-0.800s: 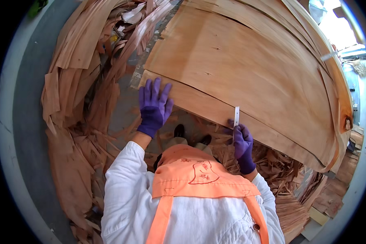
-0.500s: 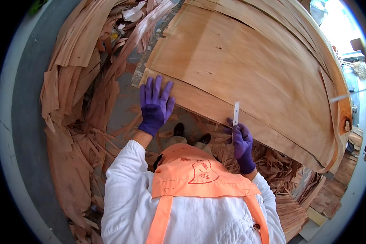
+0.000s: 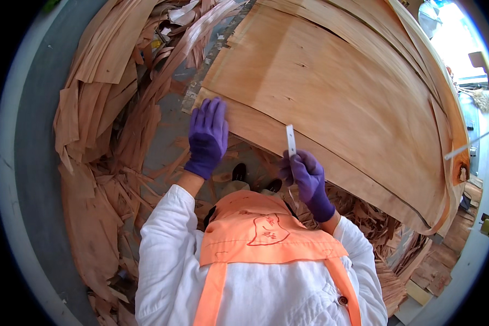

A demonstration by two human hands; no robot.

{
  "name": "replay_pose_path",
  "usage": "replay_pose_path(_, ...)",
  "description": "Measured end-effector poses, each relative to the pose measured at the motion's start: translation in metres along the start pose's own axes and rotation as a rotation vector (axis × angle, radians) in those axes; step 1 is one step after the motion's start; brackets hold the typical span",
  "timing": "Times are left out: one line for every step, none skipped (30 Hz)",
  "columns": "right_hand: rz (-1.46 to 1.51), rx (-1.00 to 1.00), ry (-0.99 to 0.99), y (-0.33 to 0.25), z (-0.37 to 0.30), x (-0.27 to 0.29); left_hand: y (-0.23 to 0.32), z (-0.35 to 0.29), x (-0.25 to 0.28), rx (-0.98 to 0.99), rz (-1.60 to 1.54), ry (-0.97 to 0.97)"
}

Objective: The person trims and tapes large sheets of wood veneer, using a knife to cut away excess material and applying small pieces of tape to join or secure sections.

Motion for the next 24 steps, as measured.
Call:
replay_pose_path(0.014, -0.014, -0.03, -0.004, 0.008, -0.012, -0.007, 0.003, 0.001, -0.003, -0.015, -0.002)
replay_pose_path(0.027, -0.028, -0.06, -0.009, 0.016, -0.024, -0.011, 0.005, 0.001, -0.007, -0.031, -0.005)
replay_pose_path(0.042, -0.041, -0.089, -0.012, 0.025, -0.037, -0.013, 0.007, 0.002, -0.019, -0.019, -0.017)
replay_pose_path(0.077, -0.039, -0.09, -0.017, 0.037, -0.05, -0.012, 0.01, 0.004, -0.033, -0.007, -0.03)
replay_pose_path(0.112, -0.036, -0.091, -0.022, 0.049, -0.065, -0.013, 0.012, 0.005, -0.048, 0.004, -0.043)
replay_pose_path(0.148, -0.033, -0.095, -0.022, 0.062, -0.08, -0.015, 0.012, 0.005, -0.053, 0.014, -0.043)
replay_pose_path(0.166, -0.021, -0.121, -0.02, 0.076, -0.095, -0.018, 0.012, 0.004, -0.056, 0.026, -0.042)
replay_pose_path(0.182, -0.007, -0.141, -0.019, 0.091, -0.109, -0.02, 0.013, 0.003, -0.064, 0.032, -0.044)
replay_pose_path(0.198, 0.006, -0.165, -0.018, 0.102, -0.121, -0.021, 0.013, 0.005, -0.098, 0.031, -0.021)
replay_pose_path(0.235, -0.075, -0.159, -0.005, 0.109, -0.127, -0.022, 0.016, 0.007, -0.135, 0.029, 0.001)
replay_pose_path(0.273, -0.155, -0.152, 0.014, 0.114, -0.129, -0.021, 0.017, 0.009, -0.174, 0.026, 0.023)
replay_pose_path(0.309, -0.241, -0.15, 0.027, 0.115, -0.133, -0.023, 0.018, 0.008, -0.163, 0.021, 0.005)
replay_pose_path(0.314, -0.263, -0.133, 0.034, 0.114, -0.131, -0.024, 0.019, 0.008, -0.153, 0.015, -0.012)
replay_pose_path(0.318, -0.285, -0.115, 0.041, 0.112, -0.13, -0.025, 0.02, 0.007, -0.144, 0.009, -0.03)
replay_pose_path(0.321, -0.312, -0.103, 0.044, 0.109, -0.13, -0.032, 0.02, 0.007, -0.095, -0.076, -0.015)
replay_pose_path(0.311, -0.315, -0.117, 0.046, 0.108, -0.132, -0.041, 0.02, 0.004, -0.047, -0.162, 0.0)
replay_pose_path(0.302, -0.318, -0.13, 0.047, 0.106, -0.133, -0.049, 0.019, 0.003, 0.002, -0.248, 0.016)
replay_pose_path(0.294, -0.316, -0.137, 0.048, 0.107, -0.132, -0.045, 0.023, 0.008, -0.001, -0.266, 0.019)
replay_pose_path(0.262, -0.32, -0.138, 0.049, 0.106, -0.131, -0.041, 0.027, 0.013, -0.004, -0.284, 0.022)
replay_pose_path(0.231, -0.324, -0.139, 0.052, 0.105, -0.13, -0.037, 0.03, 0.018, -0.006, -0.303, 0.025)
replay_pose_path(0.2, -0.327, -0.14, 0.053, 0.104, -0.129, -0.033, 0.033, 0.016, -0.047, -0.257, -0.038)
replay_pose_path(0.215, -0.322, -0.14, 0.055, 0.104, -0.13, -0.032, 0.037, 0.012, -0.089, -0.211, -0.102)
replay_pose_path(0.231, -0.317, -0.138, 0.057, 0.105, -0.13, -0.03, 0.039, 0.008, -0.131, -0.166, -0.165)
replay_pose_path(0.245, -0.31, -0.137, 0.057, 0.106, -0.131, -0.028, 0.04, 0.008, -0.146, -0.11, -0.202)
Point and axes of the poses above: each hand's wrist, its own z-axis towards the middle knuckle, its own x-axis out of the back of the hand, y = z × x, the point moved 8 cm from there along z, towards the middle knuckle, and after that the axes turned 14 degrees about x, right-handed, at the moved point
